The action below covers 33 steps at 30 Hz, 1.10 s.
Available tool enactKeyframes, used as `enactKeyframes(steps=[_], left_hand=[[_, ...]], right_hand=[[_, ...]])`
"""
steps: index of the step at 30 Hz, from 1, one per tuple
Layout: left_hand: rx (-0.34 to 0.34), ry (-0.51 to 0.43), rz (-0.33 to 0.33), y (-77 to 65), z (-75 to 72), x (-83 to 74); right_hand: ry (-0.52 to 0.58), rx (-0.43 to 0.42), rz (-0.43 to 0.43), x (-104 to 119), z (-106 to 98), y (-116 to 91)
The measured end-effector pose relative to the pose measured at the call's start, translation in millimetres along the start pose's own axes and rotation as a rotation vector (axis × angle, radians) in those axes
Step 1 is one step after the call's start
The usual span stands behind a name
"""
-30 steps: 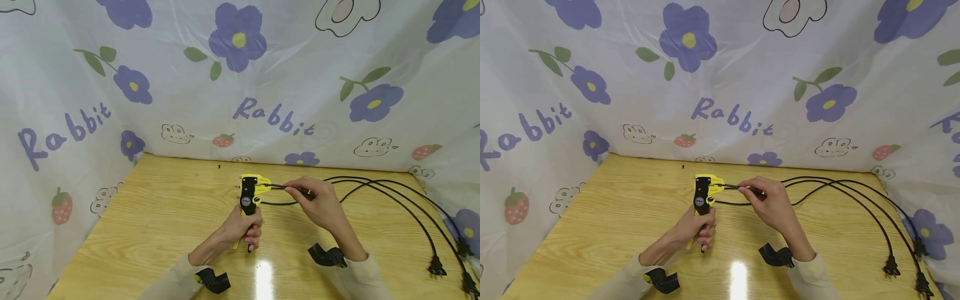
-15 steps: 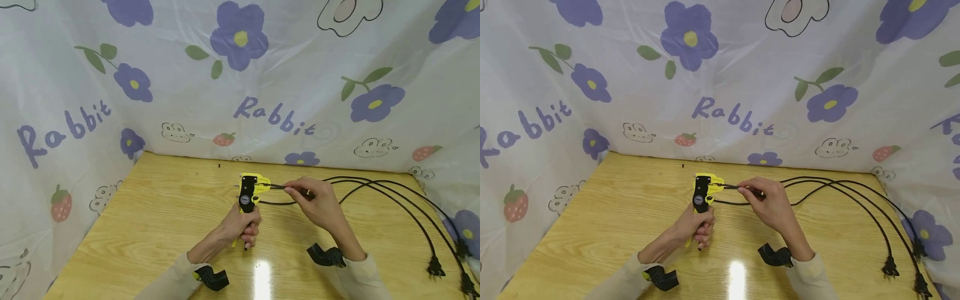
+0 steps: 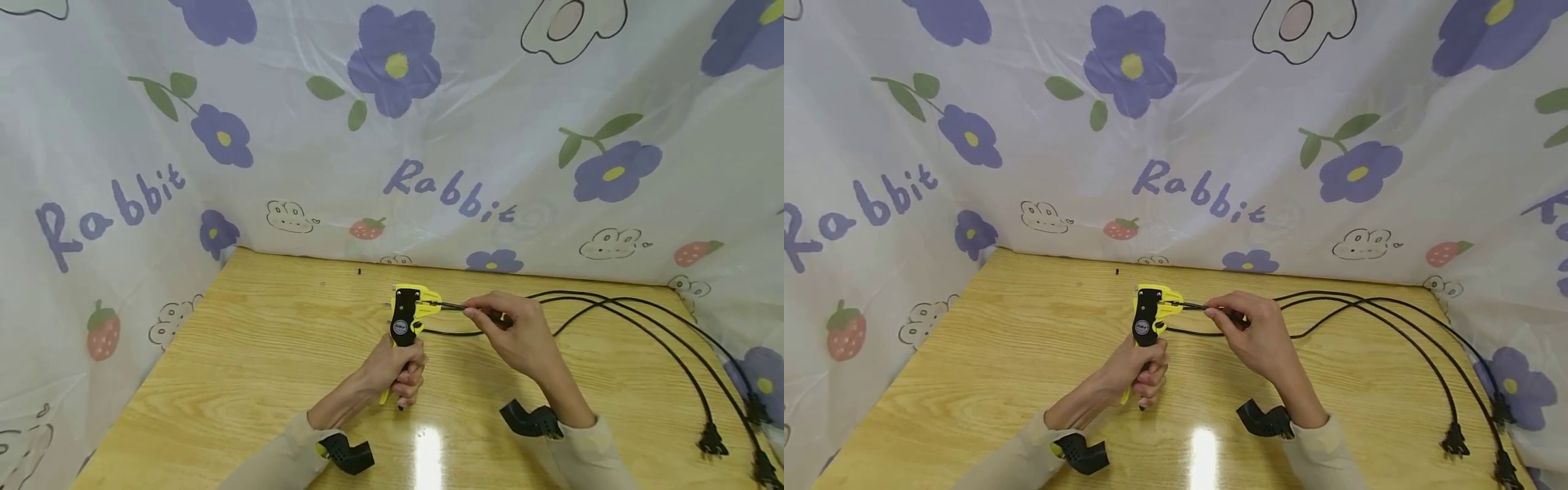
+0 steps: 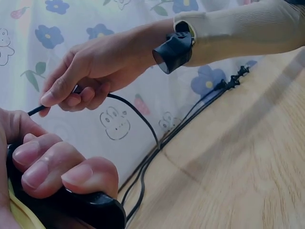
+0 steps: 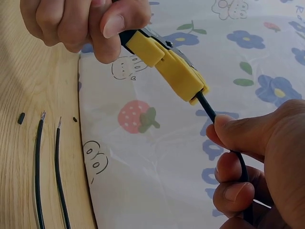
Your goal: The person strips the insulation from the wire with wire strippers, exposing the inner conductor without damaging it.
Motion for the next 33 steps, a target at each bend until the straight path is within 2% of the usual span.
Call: enactKeyframes(steps=[12, 17, 23, 33], left_hand=[[-0.045, -0.007, -0.050, 8.1, -0.8, 5.9], [-0.053, -0.020, -0.019, 6.8, -2.2, 2.8], [-0.056, 0.010, 0.009, 2.7, -2.5, -2.3], [0.053, 0.102, 0.117, -2.3, 7.8, -20.9]], right_hand=[[-0.025, -0.018, 0.010, -1.3, -1.4, -3.5], [-0.018, -0.021, -0.003, -0.3, 0.2, -0.6], [-0.011, -0.017, 0.003, 1.0, -0.7, 2.7], [0.009, -0.039, -0.033, 4.1, -10.1, 0.8]])
Point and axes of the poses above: each hand's wrist, its own y-axis towards the middle knuckle, its own z-axis out of the palm, x = y × z, the point moved 6 cm from there along y, towards the middle knuckle, and after that the axes turned 4 degrees about z, right-handed, at the moved point
